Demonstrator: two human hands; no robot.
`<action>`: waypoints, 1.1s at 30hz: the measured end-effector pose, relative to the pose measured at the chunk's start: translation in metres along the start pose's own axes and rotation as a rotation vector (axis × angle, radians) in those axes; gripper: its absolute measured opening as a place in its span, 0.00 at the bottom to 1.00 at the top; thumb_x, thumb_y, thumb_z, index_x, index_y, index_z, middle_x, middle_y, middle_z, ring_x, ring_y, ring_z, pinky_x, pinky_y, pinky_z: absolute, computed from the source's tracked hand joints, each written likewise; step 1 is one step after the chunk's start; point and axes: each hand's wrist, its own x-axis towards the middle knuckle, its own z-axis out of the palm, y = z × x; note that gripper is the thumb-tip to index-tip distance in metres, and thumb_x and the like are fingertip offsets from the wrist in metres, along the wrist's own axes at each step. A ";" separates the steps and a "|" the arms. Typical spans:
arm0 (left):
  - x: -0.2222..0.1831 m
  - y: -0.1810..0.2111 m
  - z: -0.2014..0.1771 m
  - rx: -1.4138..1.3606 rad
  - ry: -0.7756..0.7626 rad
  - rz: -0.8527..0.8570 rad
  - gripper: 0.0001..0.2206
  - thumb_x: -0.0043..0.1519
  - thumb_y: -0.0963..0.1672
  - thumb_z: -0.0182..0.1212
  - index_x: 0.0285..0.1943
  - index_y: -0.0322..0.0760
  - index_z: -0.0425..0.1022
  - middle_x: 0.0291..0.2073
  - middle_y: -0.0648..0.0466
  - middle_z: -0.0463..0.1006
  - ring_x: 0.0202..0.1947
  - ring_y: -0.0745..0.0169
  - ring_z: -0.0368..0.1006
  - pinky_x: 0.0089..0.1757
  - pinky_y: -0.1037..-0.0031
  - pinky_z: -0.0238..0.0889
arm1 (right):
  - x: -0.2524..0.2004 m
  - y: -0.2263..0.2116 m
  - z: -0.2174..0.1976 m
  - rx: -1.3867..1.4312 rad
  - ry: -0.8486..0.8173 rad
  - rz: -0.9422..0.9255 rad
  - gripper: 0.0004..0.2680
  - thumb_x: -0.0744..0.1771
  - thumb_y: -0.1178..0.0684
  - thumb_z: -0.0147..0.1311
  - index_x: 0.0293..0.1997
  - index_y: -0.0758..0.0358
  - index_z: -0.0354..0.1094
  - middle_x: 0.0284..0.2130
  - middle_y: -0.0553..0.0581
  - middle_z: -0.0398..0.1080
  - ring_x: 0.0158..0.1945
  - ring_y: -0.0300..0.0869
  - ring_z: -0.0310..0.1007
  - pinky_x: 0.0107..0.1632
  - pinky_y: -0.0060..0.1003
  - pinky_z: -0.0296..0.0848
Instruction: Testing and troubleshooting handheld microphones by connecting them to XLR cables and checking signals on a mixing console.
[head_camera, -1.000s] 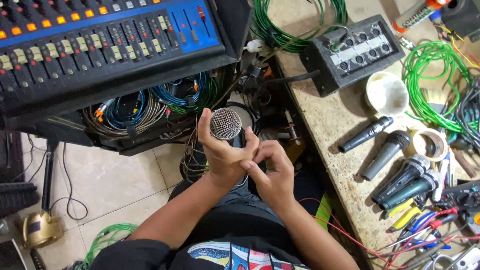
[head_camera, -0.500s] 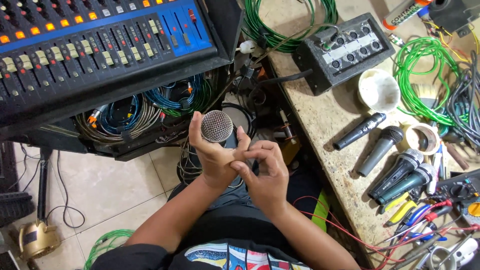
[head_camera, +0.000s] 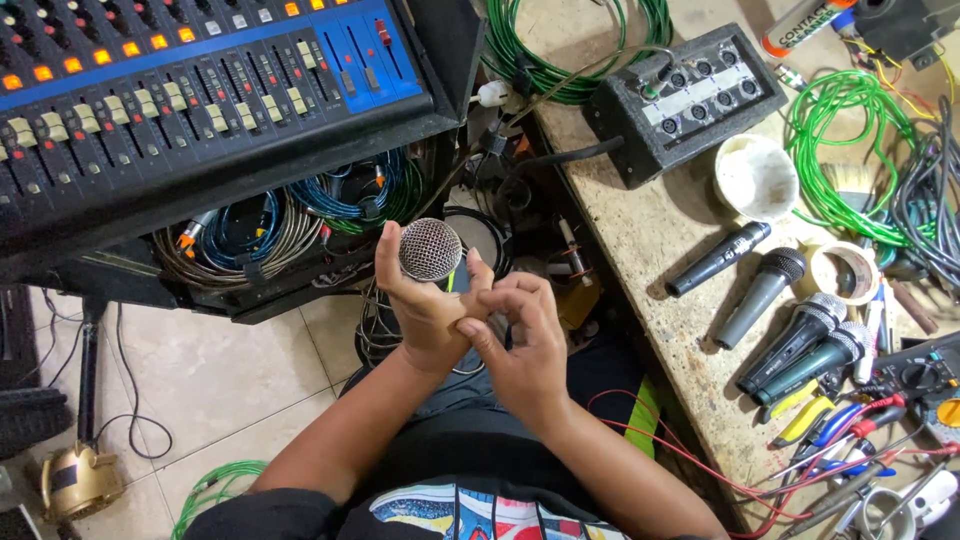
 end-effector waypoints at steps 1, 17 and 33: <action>0.010 0.007 -0.003 0.002 -0.003 -0.002 0.44 0.45 0.38 0.76 0.71 0.20 0.53 0.64 0.33 0.60 0.61 0.36 0.68 0.58 0.54 0.67 | -0.001 0.011 -0.008 0.001 0.000 0.004 0.11 0.64 0.53 0.68 0.47 0.63 0.72 0.44 0.59 0.66 0.42 0.45 0.74 0.48 0.41 0.77; 0.075 -0.007 -0.015 -0.851 0.137 -0.904 0.18 0.70 0.45 0.58 0.61 0.41 0.53 0.23 0.51 0.65 0.13 0.60 0.62 0.15 0.72 0.59 | -0.032 0.053 -0.017 0.066 -0.429 0.381 0.10 0.72 0.58 0.47 0.54 0.69 0.74 0.23 0.58 0.78 0.18 0.37 0.69 0.23 0.34 0.69; 0.070 0.026 -0.011 -1.006 -0.165 -1.051 0.27 0.69 0.58 0.42 0.63 0.36 0.64 0.23 0.53 0.69 0.14 0.69 0.66 0.18 0.79 0.66 | -0.016 0.026 -0.011 0.660 -0.475 0.596 0.13 0.72 0.50 0.45 0.34 0.69 0.67 0.17 0.56 0.58 0.18 0.36 0.52 0.22 0.31 0.56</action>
